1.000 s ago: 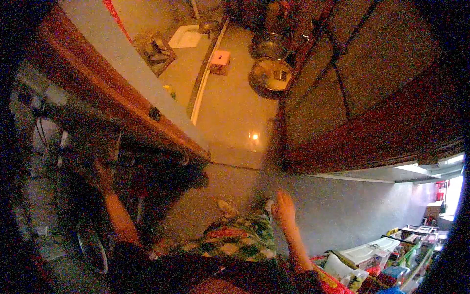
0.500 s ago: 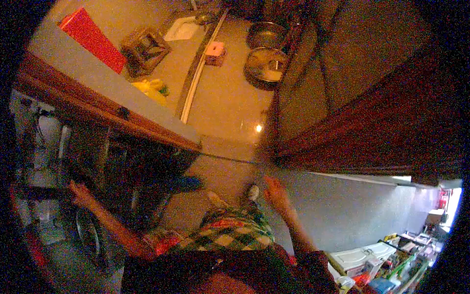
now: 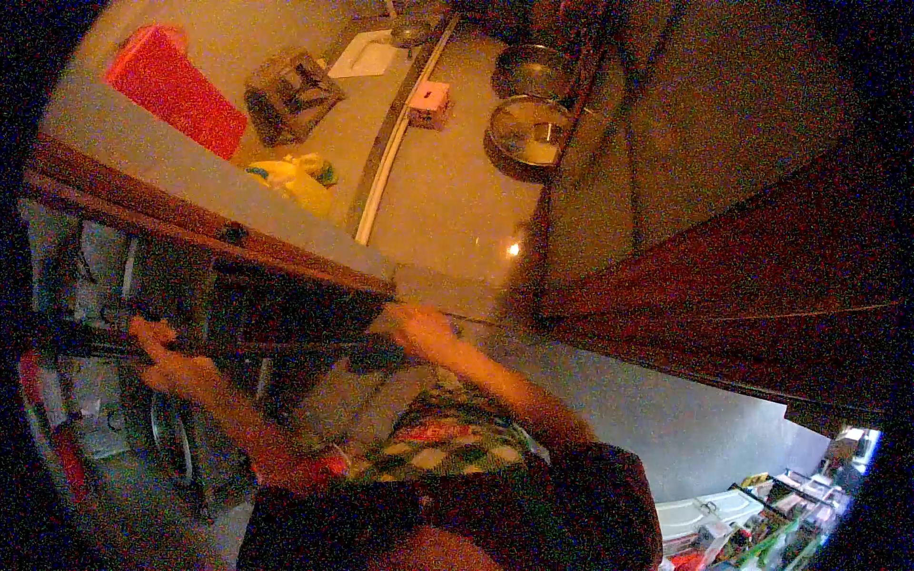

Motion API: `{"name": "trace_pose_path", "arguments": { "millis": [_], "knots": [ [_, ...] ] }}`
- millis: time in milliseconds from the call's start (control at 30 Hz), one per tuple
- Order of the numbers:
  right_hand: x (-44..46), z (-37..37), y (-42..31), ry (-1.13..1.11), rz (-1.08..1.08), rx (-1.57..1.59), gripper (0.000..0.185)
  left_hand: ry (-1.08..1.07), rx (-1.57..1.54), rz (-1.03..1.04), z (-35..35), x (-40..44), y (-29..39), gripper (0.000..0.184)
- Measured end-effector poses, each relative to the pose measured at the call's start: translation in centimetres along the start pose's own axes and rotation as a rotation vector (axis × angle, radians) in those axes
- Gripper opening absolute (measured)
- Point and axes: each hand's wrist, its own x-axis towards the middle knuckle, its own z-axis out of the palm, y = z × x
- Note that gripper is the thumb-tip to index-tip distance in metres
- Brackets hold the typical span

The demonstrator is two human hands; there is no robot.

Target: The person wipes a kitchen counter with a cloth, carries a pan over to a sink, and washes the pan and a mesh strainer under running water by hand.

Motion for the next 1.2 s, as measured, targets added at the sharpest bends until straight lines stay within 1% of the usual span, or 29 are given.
{"name": "trace_pose_path", "arguments": {
  "millis": [67,100,133,167,200,233,267,333,367,467,500,533,600,633,700,733,767,800,833,933,1000,1033,1067,1133,1167,1200],
  "knots": [
    [3.1,1.4,-3.2,0.195,-0.379,0.088,0.053,-0.133,0.011,0.065,1.0,-1.3,0.5,0.018],
    [4.5,0.5,-5.0,0.295,-0.46,0.044,0.054,-0.197,0.013,0.095,2.4,-2.3,0.9,0.017],
    [5.6,0.3,-6.7,0.394,-0.544,-0.005,0.055,-0.219,-0.04,0.054,3.5,-2.9,1.3,0.017],
    [6.9,1.5,-7.6,0.48,-0.434,0.15,0.051,-0.245,-0.085,0.013,4.9,-3.5,1.7,0.017],
    [8.2,4.1,-7.5,0.561,-0.321,0.302,0.048,-0.269,-0.131,-0.032,5.7,-4.1,0.5,0.018],
    [9.1,5.1,-7.2,0.643,-0.206,0.448,0.044,-0.249,-0.152,-0.102,6.7,-4.4,-0.5,0.023],
    [9.9,4.9,-6.3,0.649,-0.139,0.451,0.04,-0.27,-0.21,-0.106,7.7,-4.9,-1.3,0.024],
    [13.2,2.1,-4.7,0.676,-0.003,0.471,0.033,-0.327,-0.328,-0.102,11.6,-5.6,-1.7,0.025],
    [13.9,-0.2,-4.2,0.737,-0.022,0.449,0.025,-0.371,-0.336,-0.061,13.2,-5.6,-2.0,0.027],
    [18.2,-2.0,0.8,0.58,-0.024,0.687,0.026,-0.393,-0.466,0.053,17.8,-6.3,-4.2,0.021],
    [19.2,-2.7,1.5,0.671,-0.089,0.711,0.021,-0.445,-0.454,0.095,19.0,-6.5,-4.7,0.022],
    [20.5,-4.4,2.3,0.682,-0.055,0.688,0.018,-0.497,-0.444,0.138,20.2,-6.8,-5.0,0.024],
    [24.0,-7.4,3.2,0.724,0.007,0.663,0.013,-0.571,-0.688,0.028,24.3,-7.2,-4.5,0.026],
    [25.8,-9.1,3.3,0.783,-0.041,0.63,0.01,-0.626,-0.717,0.122,26.3,-6.7,-5.1,0.028],
    [28.9,-11.4,3.2,0.877,-0.112,0.561,0.006,-0.666,-0.657,0.089,28.8,-4.8,-5.6,0.029],
    [30.6,-12.4,3.3,0.857,-0.104,0.538,0.006,-0.68,-0.627,0.074,30.1,-3.8,-5.7,0.029],
    [32.3,-13.4,3.5,0.833,-0.099,0.517,0.007,-0.728,-0.675,0.102,31.7,-2.6,-6.2,0.029],
    [34.3,-14.3,3.8,0.805,-0.096,0.497,0.009,-0.789,-0.601,0.254,33.0,-1.2,-6.7,0.032],
    [36.6,-15.2,4.7,0.87,-0.168,0.438,0.011,-0.848,-0.522,0.408,34.4,0.1,-7.1,0.035],
    [41.5,-21.1,3.8,0.908,-0.175,0.584,0.013,-0.887,-0.344,0.442,37.2,1.9,-7.6,0.042],
    [44.7,-25.6,5.4,0.909,-0.101,0.507,0.017,-0.879,-0.259,0.474,37.9,4.0,-11.6,0.044],
    [46.2,-30.4,8.0,1.076,-0.157,0.36,0.017,-0.86,-0.12,0.453,40.9,3.3,-12.9,0.041],
    [47.0,-33.1,7.7,1.039,-0.135,0.441,0.018,-0.832,0.018,0.431,41.5,5.0,-15.9,0.039],
    [53.2,-35.9,10.8,1.093,-0.167,0.497,0.02,-0.79,0.188,0.432,43.3,9.2,-24.4,0.029],
    [55.5,-37.3,12.0,1.092,-0.184,0.52,0.021,-0.723,0.254,0.288,44.3,9.5,-26.2,0.025],
    [58.1,-39.7,13.3,1.093,-0.195,0.546,0.023,-0.66,0.322,0.146,46.6,9.9,-27.2,0.022]
  ]
}}
